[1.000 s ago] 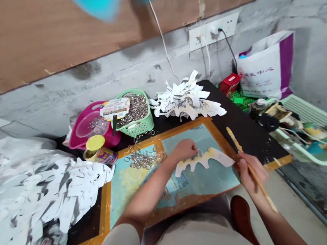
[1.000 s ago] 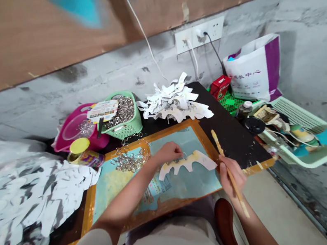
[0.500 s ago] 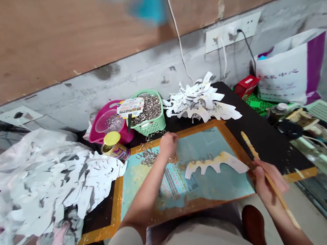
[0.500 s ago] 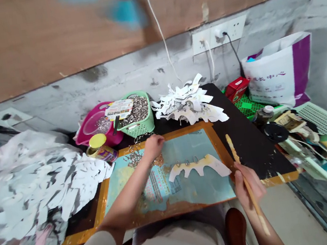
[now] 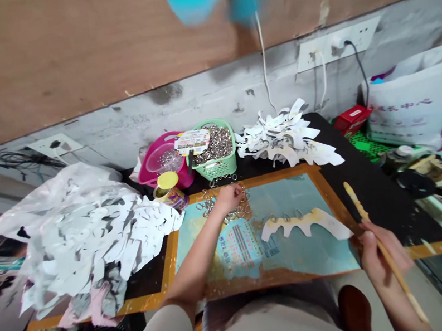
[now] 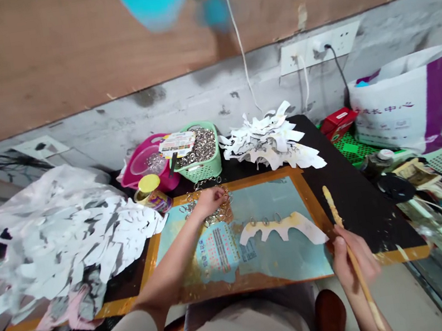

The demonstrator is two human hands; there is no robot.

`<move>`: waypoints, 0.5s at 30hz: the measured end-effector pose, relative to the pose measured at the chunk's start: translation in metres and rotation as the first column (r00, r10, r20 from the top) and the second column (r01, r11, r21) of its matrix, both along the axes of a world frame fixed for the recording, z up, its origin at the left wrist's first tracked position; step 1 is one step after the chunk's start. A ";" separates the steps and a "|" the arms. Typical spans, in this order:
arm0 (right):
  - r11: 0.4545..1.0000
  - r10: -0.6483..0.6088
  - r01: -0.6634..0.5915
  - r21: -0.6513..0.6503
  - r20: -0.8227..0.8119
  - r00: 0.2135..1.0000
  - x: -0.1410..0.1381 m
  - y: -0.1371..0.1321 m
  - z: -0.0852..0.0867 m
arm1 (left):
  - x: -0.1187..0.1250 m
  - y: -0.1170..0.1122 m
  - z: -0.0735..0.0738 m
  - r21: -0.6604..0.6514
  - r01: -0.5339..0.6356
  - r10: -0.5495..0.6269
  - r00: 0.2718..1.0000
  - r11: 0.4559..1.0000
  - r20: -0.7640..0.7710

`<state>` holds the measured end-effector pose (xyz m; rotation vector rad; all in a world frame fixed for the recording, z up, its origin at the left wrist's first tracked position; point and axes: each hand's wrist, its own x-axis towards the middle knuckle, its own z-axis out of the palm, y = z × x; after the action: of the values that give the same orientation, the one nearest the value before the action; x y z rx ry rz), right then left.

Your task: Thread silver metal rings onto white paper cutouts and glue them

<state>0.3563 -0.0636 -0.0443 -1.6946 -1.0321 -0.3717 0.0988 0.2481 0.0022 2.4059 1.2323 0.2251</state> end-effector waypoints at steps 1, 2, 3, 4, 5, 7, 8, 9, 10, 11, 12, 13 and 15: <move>1.000 -0.006 0.006 -0.003 0.005 1.000 0.000 0.000 0.001 | -0.001 -0.002 -0.002 0.024 -0.022 0.022 1.000 0.999 0.019; 1.000 -0.010 0.010 -0.003 0.009 1.000 -0.001 0.001 0.002 | -0.003 -0.003 -0.003 0.053 -0.051 0.049 0.998 0.997 0.036; 1.000 -0.009 0.009 0.004 0.012 1.000 -0.001 0.002 0.003 | -0.007 -0.005 -0.004 0.085 -0.085 0.081 0.995 0.993 0.049; 1.000 -0.003 0.003 0.016 0.018 1.000 -0.002 0.002 0.004 | -0.012 -0.006 -0.005 0.119 -0.125 0.118 0.991 0.985 0.060; 1.000 0.002 -0.003 0.028 0.025 1.000 -0.002 0.003 0.005 | -0.018 -0.009 -0.007 0.150 -0.167 0.159 0.985 0.974 0.066; 0.999 0.002 -0.003 0.034 0.026 1.000 -0.003 0.003 0.005 | -0.033 -0.014 -0.009 0.192 -0.247 0.239 0.969 0.950 0.062; 1.000 -0.003 0.003 0.028 0.022 1.000 -0.003 0.003 0.005 | -0.040 -0.017 -0.011 0.201 -0.274 0.269 0.962 0.940 0.055; 1.000 -0.009 0.009 0.014 0.016 1.000 -0.002 0.002 0.004 | -0.048 -0.020 -0.012 0.204 -0.290 0.287 0.957 0.935 0.046; 1.000 -0.010 0.010 -0.004 0.005 1.000 -0.002 0.002 0.003 | -0.055 -0.022 -0.013 0.204 -0.297 0.295 0.955 0.933 0.039; 1.000 -0.008 0.008 -0.018 -0.003 1.000 -0.002 0.000 0.002 | -0.061 -0.023 -0.013 0.204 -0.300 0.299 0.953 0.932 0.035; 1.000 -0.002 0.002 -0.026 -0.004 1.000 -0.001 -0.001 0.001 | -0.066 -0.022 -0.012 0.208 -0.310 0.309 0.950 0.928 0.035; 1.000 0.003 -0.003 -0.030 0.000 1.000 -0.001 -0.002 0.000 | -0.070 -0.020 -0.011 0.217 -0.332 0.332 0.942 0.918 0.038; 0.999 0.013 -0.012 -0.037 0.012 1.000 0.000 -0.002 0.000 | -0.076 -0.011 -0.007 0.239 -0.414 0.416 0.908 0.878 0.044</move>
<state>0.3560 -0.0661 -0.0441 -1.7197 -1.0642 -0.3574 0.0230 0.2376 -0.0051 2.3058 1.8137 0.5221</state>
